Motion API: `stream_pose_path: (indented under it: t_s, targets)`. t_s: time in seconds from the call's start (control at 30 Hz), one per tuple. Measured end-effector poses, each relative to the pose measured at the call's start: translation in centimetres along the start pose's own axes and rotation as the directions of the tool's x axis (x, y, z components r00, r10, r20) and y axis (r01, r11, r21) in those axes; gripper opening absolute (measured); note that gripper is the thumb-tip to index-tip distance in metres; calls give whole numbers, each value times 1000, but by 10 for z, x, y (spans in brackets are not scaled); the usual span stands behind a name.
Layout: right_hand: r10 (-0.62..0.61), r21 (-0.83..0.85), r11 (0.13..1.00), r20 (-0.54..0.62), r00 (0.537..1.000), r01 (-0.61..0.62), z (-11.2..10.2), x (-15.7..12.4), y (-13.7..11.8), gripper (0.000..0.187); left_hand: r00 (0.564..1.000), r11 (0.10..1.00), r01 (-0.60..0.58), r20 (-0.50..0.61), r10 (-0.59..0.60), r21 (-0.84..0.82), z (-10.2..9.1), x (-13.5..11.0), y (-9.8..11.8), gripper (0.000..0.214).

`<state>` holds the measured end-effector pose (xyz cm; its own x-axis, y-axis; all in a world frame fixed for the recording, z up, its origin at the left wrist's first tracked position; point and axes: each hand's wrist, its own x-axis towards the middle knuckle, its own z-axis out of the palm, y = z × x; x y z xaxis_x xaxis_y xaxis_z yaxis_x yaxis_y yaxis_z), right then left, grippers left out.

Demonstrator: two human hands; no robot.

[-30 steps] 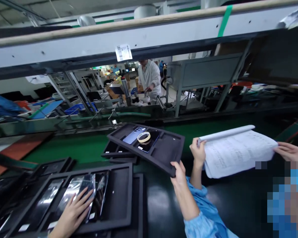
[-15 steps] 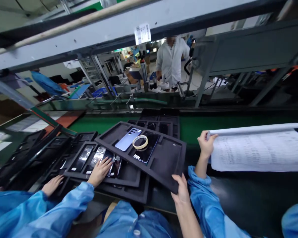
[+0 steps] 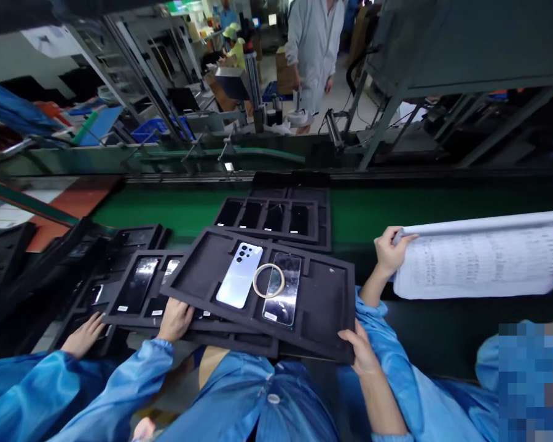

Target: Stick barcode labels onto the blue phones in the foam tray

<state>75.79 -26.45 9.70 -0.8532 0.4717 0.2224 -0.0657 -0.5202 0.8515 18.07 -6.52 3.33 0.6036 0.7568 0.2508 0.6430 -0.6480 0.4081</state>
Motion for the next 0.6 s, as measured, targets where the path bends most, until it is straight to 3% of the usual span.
stream_pose_path:
  t_s: [0.03, 0.07, 0.1, 0.17, 0.2, 0.27, 0.3, 0.33, 0.37, 0.4, 0.43, 0.5, 0.53, 0.57, 0.6]
  targets:
    - [169, 160, 967, 183, 968, -199, 1, -1, 2, 39, 999, 998, 39, -11, -39, -41, -1, -1, 1, 21]
    - [321, 258, 871, 346, 882, -418, 1, -1, 4, 44, 996, 993, 79, -27, -82, -82, -2, -3, 1, 21]
    - [444, 297, 727, 486, 753, -620, 1, -2, 5, 48, 991, 985, 122, -49, -128, -123, -4, -4, 3, 21]
    - [595, 245, 352, 687, 418, -903, -1, -3, 9, 48, 968, 955, 206, -96, -230, -211, -10, -8, 6, 22]
    - [615, 180, 154, 752, 237, -971, -2, -3, 10, 46, 952, 934, 246, -114, -283, -260, -15, -9, 8, 22]
    - [564, 35, -206, 821, -89, -978, -6, -3, 14, 45, 925, 876, 301, -110, -365, -377, -26, -7, 12, 20]
    - [501, -26, -357, 838, -215, -934, -8, -3, 16, 46, 920, 848, 307, -92, -380, -431, -32, -4, 14, 23]
    - [419, -77, -487, 853, -310, -870, -9, -4, 19, 47, 914, 798, 321, -54, -403, -509, -37, 1, 18, 26]
    - [321, -120, -597, 871, -373, -793, -10, -5, 21, 47, 891, 702, 368, 16, -453, -610, -42, 8, 22, 29]
    - [209, -159, -689, 890, -404, -707, -10, -5, 24, 46, 841, 546, 445, 120, -528, -710, -46, 15, 26, 31]
    - [84, -202, -767, 909, -407, -609, -10, -6, 27, 45, 752, 340, 536, 253, -609, -773, -49, 23, 31, 30]
    - [-175, -309, -863, 925, -338, -400, -8, -5, 30, 43, 491, -86, 658, 512, -705, -748, -52, 36, 41, 21]
    - [-269, -365, -870, 914, -302, -330, -8, -4, 31, 42, 374, -219, 674, 582, -722, -706, -54, 40, 44, 20]
    - [-327, -413, -858, 897, -296, -305, -9, -2, 30, 41, 307, -271, 682, 602, -737, -679, -55, 42, 46, 23]
    - [-347, -452, -830, 878, -330, -326, -11, 2, 29, 40, 282, -284, 689, 608, -743, -667, -57, 43, 47, 27]
